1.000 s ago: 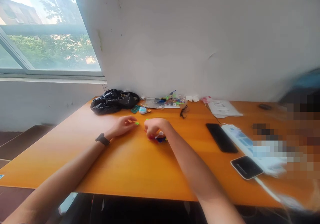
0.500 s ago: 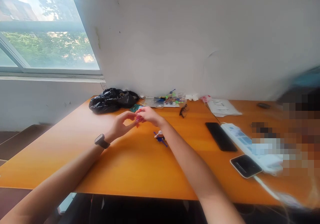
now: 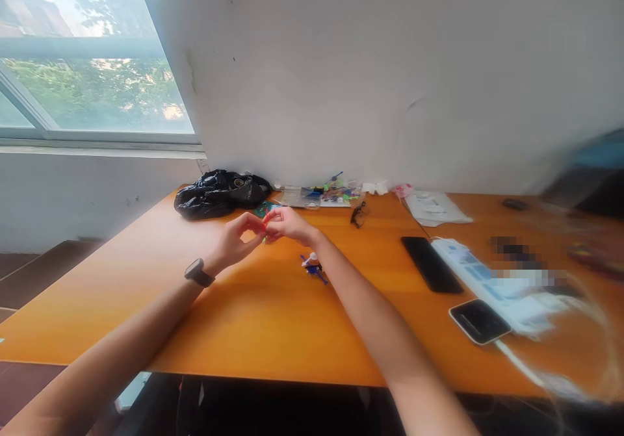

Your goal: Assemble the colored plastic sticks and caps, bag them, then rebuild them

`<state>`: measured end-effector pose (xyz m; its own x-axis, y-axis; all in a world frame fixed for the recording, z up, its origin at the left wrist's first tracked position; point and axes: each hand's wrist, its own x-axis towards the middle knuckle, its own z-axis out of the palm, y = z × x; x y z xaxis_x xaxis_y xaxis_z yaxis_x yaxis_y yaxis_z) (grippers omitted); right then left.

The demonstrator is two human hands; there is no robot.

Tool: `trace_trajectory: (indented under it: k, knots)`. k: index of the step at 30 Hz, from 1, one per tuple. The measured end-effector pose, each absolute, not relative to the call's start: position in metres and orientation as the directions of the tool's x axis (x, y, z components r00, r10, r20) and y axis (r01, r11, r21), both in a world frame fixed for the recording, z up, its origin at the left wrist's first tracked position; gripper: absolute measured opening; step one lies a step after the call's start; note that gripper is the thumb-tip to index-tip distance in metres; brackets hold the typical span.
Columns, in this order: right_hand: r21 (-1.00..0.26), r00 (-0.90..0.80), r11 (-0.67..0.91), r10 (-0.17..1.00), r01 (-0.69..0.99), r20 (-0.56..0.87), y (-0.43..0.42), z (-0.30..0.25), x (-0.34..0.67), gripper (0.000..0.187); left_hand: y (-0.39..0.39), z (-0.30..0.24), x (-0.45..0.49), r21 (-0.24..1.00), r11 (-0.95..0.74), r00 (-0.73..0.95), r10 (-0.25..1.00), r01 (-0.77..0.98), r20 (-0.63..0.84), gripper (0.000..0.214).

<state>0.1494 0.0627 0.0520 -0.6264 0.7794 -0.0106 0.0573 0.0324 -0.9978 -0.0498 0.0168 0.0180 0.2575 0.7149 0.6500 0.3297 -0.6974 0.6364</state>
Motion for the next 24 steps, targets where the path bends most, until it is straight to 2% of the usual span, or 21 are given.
trace_trajectory:
  k: [5,8,11,14,16,18,21,24]
  knots:
    - [-0.994,-0.638,0.085,0.770,0.067,0.022,0.063,0.045,0.146,0.015,0.015,0.020,-0.049,0.614,-0.691,0.270,0.718,0.380,0.641,0.019]
    - [-0.981,-0.645,0.148,0.763,0.123,0.035,0.065,0.041,0.144,0.014,0.013,0.021,-0.048,0.631,-0.692,0.297,0.721,0.349,0.626,0.016]
    - [-0.928,-0.601,0.253,0.798,0.273,0.041,0.068,0.035,0.144,0.007,0.015,0.019,-0.051,0.703,-0.649,0.312,0.759,0.291,0.572,0.020]
    - [-0.764,-0.517,0.370,0.854,0.529,0.055,0.074,0.030,0.149,0.009,0.018,0.018,-0.056,0.735,-0.603,0.375,0.788,0.309,0.489,0.027]
    - [-0.623,-0.478,0.383,0.878,0.682,0.017,0.079,0.028,0.156,0.015,0.019,0.018,-0.059,0.689,-0.612,0.455,0.778,0.389,0.434,0.027]
    - [-0.538,-0.457,0.367,0.889,0.759,-0.038,0.082,0.030,0.164,0.021,0.020,0.018,-0.062,0.605,-0.642,0.525,0.755,0.471,0.393,0.022]
    - [-0.506,-0.454,0.361,0.889,0.783,-0.068,0.083,0.041,0.177,0.032,0.024,0.017,-0.067,0.479,-0.691,0.578,0.719,0.541,0.385,0.013]
    - [-0.453,-0.459,0.376,0.885,0.808,-0.084,0.080,0.062,0.188,0.029,0.030,0.014,-0.071,0.395,-0.739,0.596,0.674,0.546,0.438,0.011]
